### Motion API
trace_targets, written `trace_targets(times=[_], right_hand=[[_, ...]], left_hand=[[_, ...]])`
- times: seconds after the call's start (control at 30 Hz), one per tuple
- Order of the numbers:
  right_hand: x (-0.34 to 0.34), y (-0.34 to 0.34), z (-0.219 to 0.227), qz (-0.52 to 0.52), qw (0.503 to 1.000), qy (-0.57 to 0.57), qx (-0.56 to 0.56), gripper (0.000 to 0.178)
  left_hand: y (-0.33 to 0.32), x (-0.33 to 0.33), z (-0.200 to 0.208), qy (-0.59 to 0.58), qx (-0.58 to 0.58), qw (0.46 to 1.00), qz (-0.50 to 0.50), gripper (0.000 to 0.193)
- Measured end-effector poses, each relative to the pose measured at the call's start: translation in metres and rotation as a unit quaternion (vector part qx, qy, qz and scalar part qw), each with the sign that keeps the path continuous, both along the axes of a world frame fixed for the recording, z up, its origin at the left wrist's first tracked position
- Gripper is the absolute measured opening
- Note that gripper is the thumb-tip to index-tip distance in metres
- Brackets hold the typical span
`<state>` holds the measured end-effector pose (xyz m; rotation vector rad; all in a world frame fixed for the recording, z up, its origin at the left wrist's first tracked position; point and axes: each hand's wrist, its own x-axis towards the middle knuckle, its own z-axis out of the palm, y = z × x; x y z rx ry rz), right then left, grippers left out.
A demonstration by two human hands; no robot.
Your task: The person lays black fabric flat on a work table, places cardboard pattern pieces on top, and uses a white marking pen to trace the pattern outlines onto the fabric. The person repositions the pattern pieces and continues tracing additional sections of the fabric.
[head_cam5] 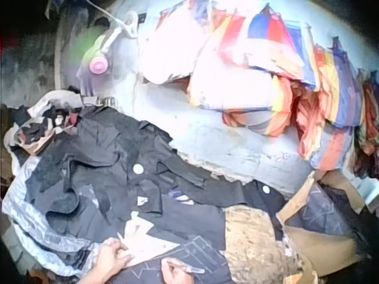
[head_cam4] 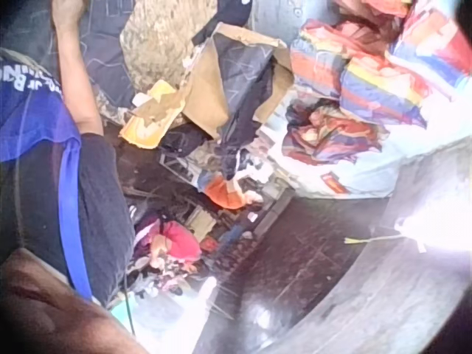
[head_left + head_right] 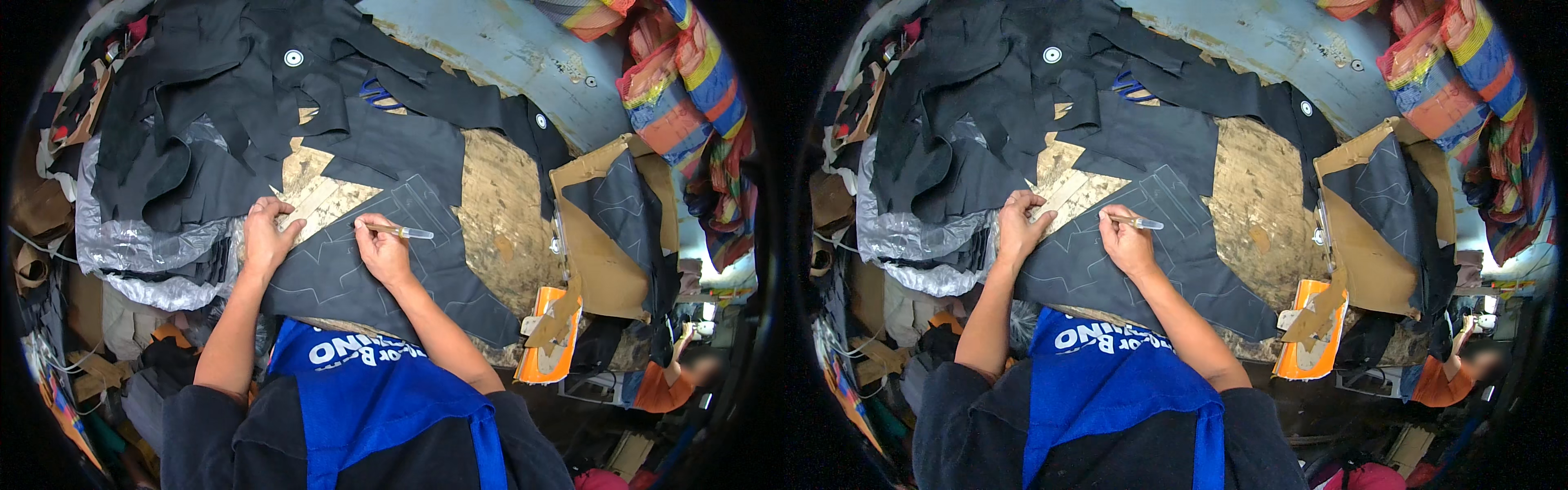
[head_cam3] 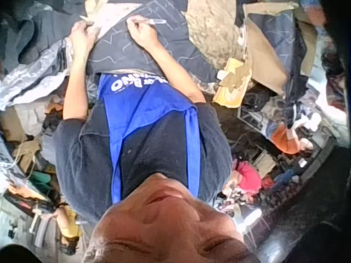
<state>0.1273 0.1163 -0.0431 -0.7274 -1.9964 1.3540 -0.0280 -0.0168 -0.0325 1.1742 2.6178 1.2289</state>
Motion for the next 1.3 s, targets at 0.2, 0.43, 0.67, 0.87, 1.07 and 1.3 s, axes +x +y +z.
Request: trace_targets(times=[0.2, 0.43, 0.67, 0.87, 1.07, 1.3], right_hand=[[0.039, 0.033, 0.01, -0.138, 0.99, 0.034, 0.026, 0.019], [0.128, 0.069, 0.02, -0.271, 0.892, -0.183, 0.312, 0.023], [0.113, 0.061, 0.008, -0.237, 0.935, -0.137, 0.224, 0.014], [0.07, 0.091, 0.002, -0.229, 0.939, -0.016, 0.257, 0.008], [0.098, 0.107, -0.012, -0.28, 0.933, 0.222, -0.034, 0.009], [0.146, 0.074, -0.016, -0.309, 0.925, 0.211, -0.06, 0.011]], left_hand=[[-0.008, -0.017, 0.022, -0.355, 0.022, 0.935, -0.022, 0.013], [-0.019, 0.01, 0.055, -0.209, -0.109, 0.959, -0.159, 0.011], [0.006, 0.013, 0.056, -0.175, -0.228, 0.94, -0.183, 0.015], [0.019, -0.028, 0.042, -0.113, -0.141, 0.974, -0.137, 0.019], [0.012, -0.044, 0.038, -0.112, -0.173, 0.963, -0.175, 0.019], [0.001, -0.051, 0.045, -0.195, -0.209, 0.947, -0.148, 0.019]])
